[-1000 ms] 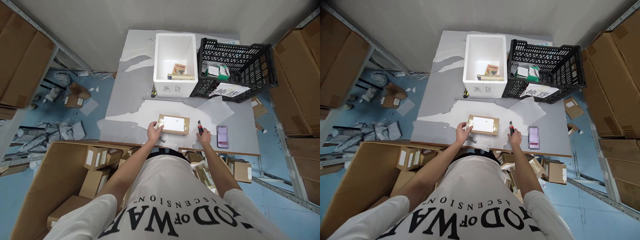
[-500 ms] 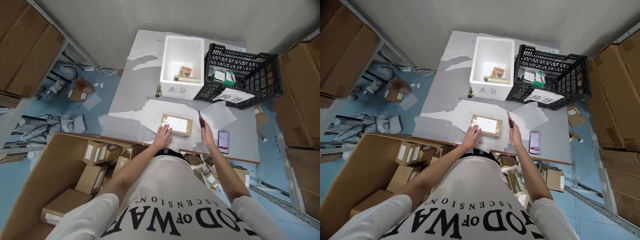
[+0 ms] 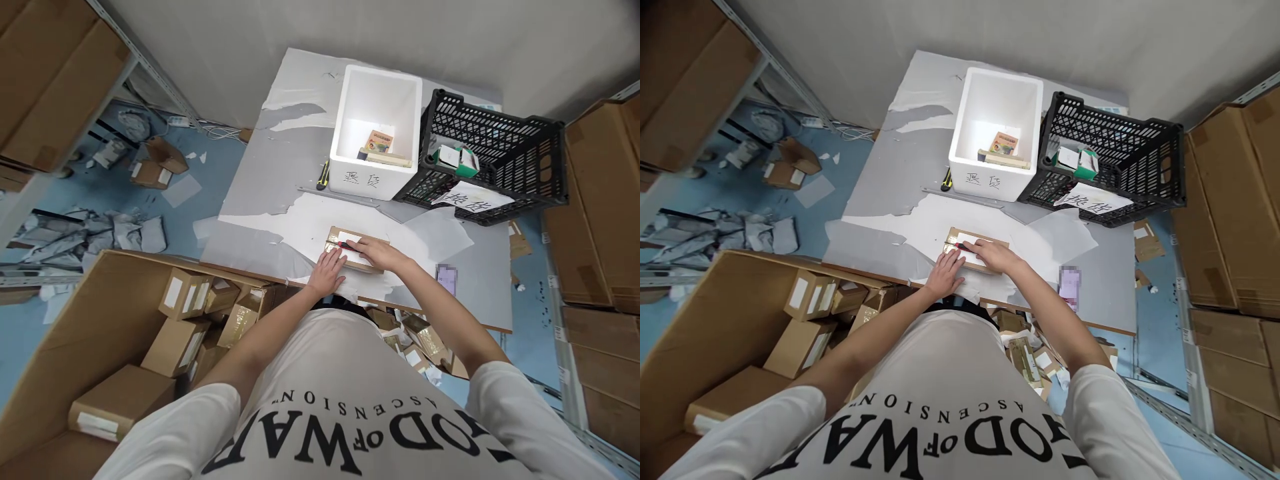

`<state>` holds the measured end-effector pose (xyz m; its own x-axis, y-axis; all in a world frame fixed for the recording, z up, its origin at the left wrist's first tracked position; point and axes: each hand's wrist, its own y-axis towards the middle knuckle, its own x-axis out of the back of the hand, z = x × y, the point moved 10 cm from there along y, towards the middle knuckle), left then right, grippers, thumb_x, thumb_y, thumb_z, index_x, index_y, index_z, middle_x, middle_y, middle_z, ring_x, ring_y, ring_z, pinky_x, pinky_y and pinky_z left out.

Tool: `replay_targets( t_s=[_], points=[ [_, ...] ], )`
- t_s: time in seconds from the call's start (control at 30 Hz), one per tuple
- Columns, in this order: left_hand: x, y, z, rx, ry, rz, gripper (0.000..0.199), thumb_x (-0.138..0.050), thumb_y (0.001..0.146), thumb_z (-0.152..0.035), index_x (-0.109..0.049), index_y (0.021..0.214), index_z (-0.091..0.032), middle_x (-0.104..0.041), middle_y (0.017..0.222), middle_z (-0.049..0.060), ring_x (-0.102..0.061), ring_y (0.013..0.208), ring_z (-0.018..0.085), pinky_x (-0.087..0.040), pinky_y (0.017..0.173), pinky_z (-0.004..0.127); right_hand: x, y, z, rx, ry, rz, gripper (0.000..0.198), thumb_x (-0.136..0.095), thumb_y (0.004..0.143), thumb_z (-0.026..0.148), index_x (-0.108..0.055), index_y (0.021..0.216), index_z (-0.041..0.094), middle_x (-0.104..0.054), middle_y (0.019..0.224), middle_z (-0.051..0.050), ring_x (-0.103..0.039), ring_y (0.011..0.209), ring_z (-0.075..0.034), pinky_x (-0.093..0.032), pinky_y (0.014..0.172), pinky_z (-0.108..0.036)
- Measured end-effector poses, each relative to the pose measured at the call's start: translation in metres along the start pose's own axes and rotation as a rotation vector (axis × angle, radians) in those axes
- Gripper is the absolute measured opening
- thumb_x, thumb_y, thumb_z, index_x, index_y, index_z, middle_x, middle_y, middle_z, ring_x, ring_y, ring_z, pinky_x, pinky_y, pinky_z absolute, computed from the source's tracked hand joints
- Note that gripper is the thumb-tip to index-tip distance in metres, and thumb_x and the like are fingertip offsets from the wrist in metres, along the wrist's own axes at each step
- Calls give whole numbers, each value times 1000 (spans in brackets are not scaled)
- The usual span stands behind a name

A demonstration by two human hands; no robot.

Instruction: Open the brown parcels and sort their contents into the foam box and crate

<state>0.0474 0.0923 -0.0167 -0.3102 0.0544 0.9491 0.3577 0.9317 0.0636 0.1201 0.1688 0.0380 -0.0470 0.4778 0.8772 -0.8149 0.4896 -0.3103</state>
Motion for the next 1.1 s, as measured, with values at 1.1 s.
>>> replay_targets(
  t_s=[1.1],
  points=[
    [0, -2, 3, -25, 11, 71, 60, -47, 89, -38, -37, 144, -17, -32, 152, 13, -23, 143, 28, -21, 115, 46, 3, -52, -33, -248, -250, 260, 71, -41, 85, 7, -26, 148, 37, -66, 111, -12, -66, 89, -26, -44, 71, -33]
  ],
)
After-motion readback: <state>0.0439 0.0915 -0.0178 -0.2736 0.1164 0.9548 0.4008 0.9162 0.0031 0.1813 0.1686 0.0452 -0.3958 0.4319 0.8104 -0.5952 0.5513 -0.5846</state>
